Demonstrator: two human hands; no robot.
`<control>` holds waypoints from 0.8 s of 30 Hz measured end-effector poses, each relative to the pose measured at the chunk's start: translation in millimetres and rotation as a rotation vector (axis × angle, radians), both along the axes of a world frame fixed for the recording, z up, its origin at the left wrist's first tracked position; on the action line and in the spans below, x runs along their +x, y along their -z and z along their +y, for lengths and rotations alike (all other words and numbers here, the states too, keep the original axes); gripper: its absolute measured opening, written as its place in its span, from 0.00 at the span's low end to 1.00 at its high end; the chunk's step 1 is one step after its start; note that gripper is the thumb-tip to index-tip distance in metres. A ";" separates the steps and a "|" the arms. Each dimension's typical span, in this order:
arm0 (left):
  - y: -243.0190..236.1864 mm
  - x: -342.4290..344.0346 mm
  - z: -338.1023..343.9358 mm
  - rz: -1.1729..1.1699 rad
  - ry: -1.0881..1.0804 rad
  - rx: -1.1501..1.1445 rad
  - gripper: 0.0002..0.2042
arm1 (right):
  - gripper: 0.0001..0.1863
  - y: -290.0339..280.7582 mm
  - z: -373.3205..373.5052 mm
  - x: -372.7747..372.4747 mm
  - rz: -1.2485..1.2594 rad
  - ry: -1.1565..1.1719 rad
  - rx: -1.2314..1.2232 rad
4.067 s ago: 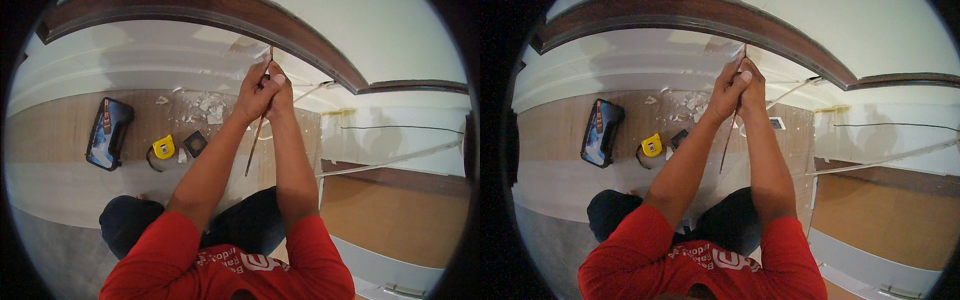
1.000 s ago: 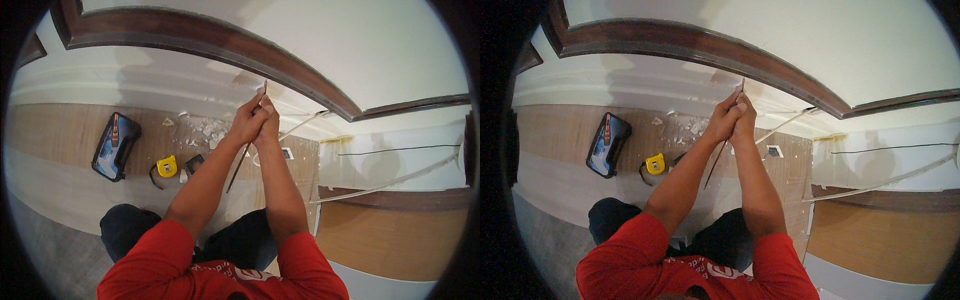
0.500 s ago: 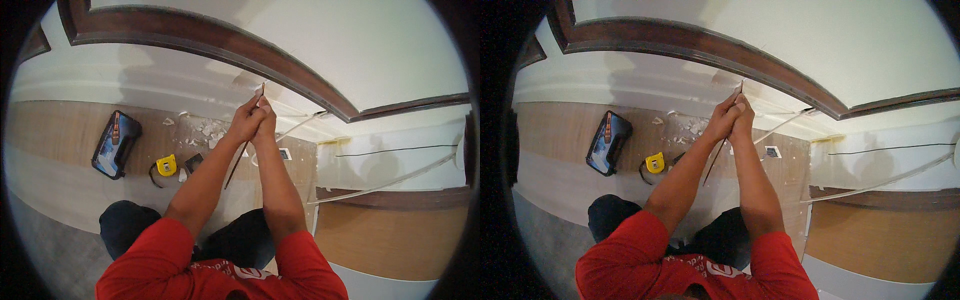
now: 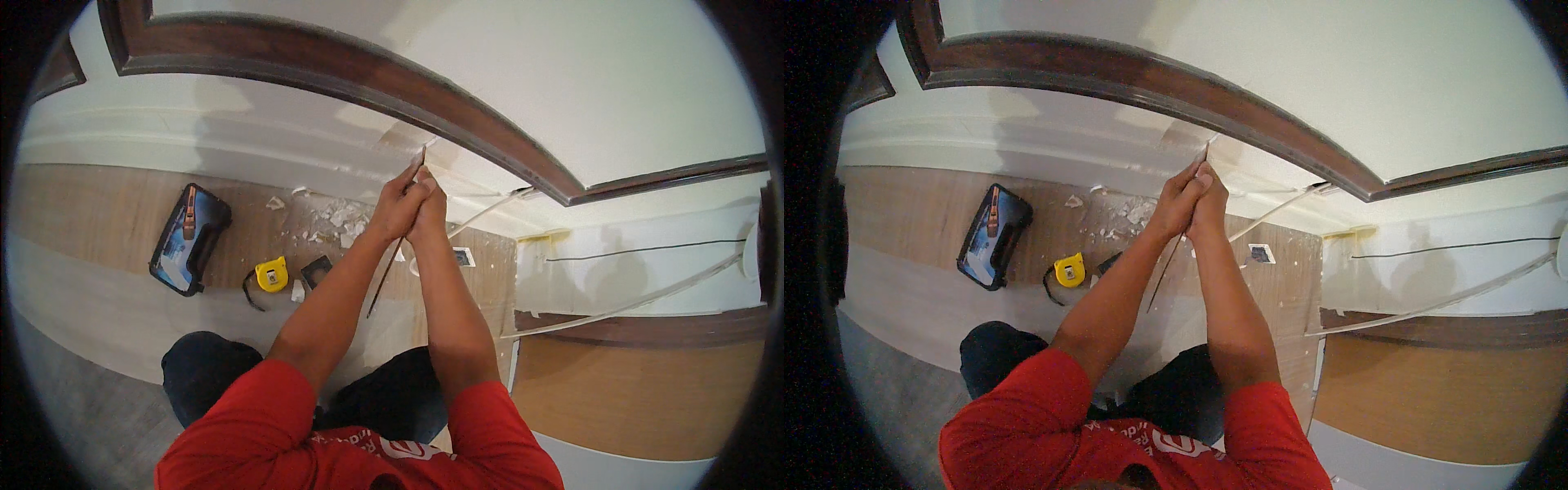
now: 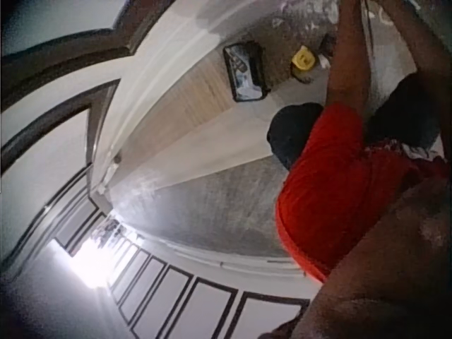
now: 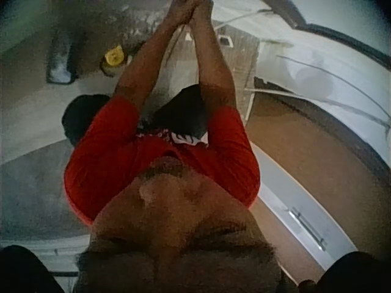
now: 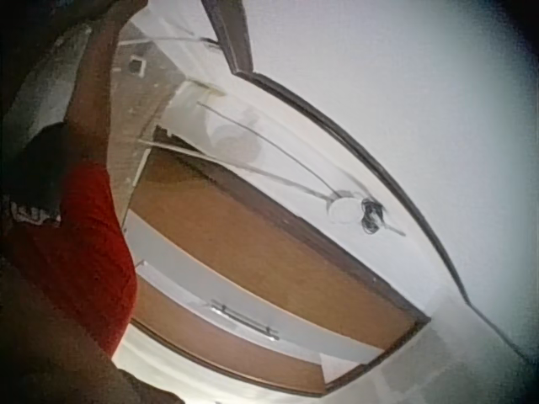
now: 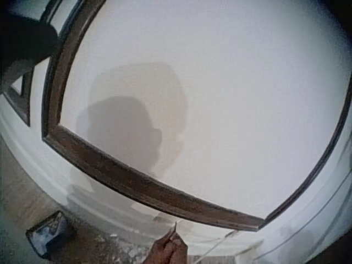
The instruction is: The person prepares an electrical socket by stripping wires with a screwdriver and inserting the socket into a wall opening, then marks the wall around the opening with a pencil.
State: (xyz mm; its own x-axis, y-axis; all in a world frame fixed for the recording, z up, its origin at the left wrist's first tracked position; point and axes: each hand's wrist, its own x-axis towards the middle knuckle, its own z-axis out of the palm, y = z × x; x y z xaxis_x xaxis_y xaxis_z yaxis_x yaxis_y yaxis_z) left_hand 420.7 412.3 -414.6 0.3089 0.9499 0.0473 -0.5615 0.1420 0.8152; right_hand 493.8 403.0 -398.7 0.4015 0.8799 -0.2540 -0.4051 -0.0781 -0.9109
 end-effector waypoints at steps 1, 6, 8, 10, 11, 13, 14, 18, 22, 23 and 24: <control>0.7 1.0 -0.7 -0.020 -0.019 0.023 0.33 | 0.14 2.7 -1.3 3.4 -0.033 -0.013 0.017; -0.8 1.2 -5.3 -0.018 0.032 -0.056 0.33 | 0.14 11.3 1.8 10.6 0.086 0.052 -0.026; -2.4 1.3 -4.3 -0.008 0.040 -0.054 0.32 | 0.14 13.4 1.6 13.2 0.085 0.054 -0.017; 5.2 -0.2 1.0 0.005 0.057 -0.049 0.30 | 0.14 -0.2 -0.6 -5.5 0.015 0.035 -0.016; 9.1 -1.2 3.7 0.006 0.040 -0.045 0.31 | 0.13 0.8 3.1 -9.3 0.040 0.044 -0.024; 4.9 -5.0 2.3 0.010 0.034 -0.037 0.33 | 0.13 4.5 6.0 -10.2 0.091 0.089 -0.039; 4.0 -3.1 -0.1 0.019 0.048 -0.035 0.33 | 0.13 6.0 3.5 -9.4 0.093 0.086 -0.035; 2.8 -1.8 1.2 0.056 0.035 -0.029 0.33 | 0.13 9.7 2.8 -1.4 0.079 0.041 -0.011; 5.4 0.1 -2.5 0.014 0.066 -0.070 0.33 | 0.12 7.9 -1.1 1.8 0.065 0.050 -0.014; 7.8 0.4 1.4 0.016 0.063 -0.048 0.33 | 0.11 6.6 1.7 0.1 0.054 0.057 -0.001; 10.3 0.8 4.4 0.017 0.062 -0.032 0.33 | 0.11 1.1 2.6 -4.8 0.043 0.065 0.005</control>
State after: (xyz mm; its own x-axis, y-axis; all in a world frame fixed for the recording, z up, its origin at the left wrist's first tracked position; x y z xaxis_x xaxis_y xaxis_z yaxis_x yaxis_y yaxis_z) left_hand 421.5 416.8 -425.0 0.3674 0.9300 0.0113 -0.5371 0.2022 0.8190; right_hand 489.0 405.6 -399.8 0.4463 0.8539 -0.2677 -0.4483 -0.0455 -0.8927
